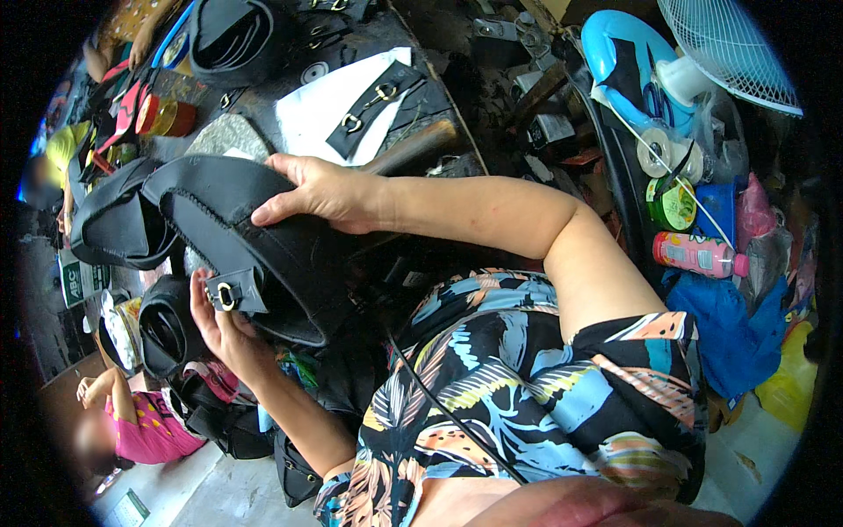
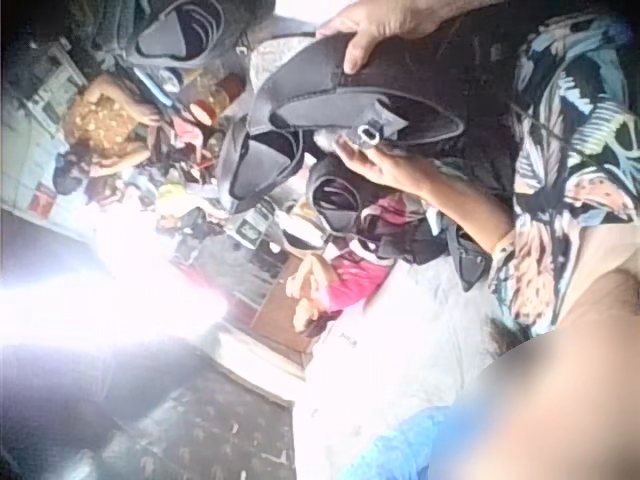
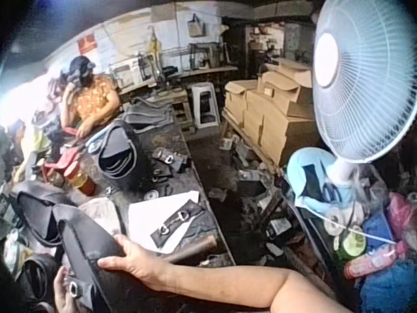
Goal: The person assembles black handbags at a workbench. They pick up bag bodies, attach straps with metal buckles, and place finished bags on the table. The person handles multiple bags one at a time, turning them over and aligning straps before fastening.
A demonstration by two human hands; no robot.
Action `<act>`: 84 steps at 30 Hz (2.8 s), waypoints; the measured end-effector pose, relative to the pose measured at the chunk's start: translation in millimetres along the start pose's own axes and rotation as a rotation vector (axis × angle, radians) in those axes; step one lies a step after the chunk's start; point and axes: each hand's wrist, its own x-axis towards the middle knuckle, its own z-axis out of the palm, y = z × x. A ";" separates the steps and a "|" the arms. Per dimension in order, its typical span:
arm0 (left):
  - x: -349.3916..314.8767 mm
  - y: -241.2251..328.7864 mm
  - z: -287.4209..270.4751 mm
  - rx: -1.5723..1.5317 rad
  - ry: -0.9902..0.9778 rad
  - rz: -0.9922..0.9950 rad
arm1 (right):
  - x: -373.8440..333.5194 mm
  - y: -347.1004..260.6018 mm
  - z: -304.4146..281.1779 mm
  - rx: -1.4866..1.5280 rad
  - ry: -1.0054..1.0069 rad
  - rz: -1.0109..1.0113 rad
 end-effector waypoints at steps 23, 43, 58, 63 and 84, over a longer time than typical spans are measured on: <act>11.7 41.9 1.4 0.260 -0.362 0.260 | -0.8 -17.3 6.5 -0.685 -0.120 -0.049; 7.0 22.5 41.7 0.277 -0.255 0.220 | -19.7 -6.4 -1.5 -1.091 -0.034 -0.199; 5.8 6.3 43.7 0.361 -0.242 0.174 | -29.8 4.4 3.4 -0.957 0.026 -0.084; 4.7 -5.3 43.7 0.462 -0.220 0.147 | -31.8 4.1 0.8 -1.077 -0.030 -0.129; 10.4 -9.4 37.0 0.334 -0.247 0.025 | -28.8 12.7 -8.2 -0.869 -0.019 -0.029</act>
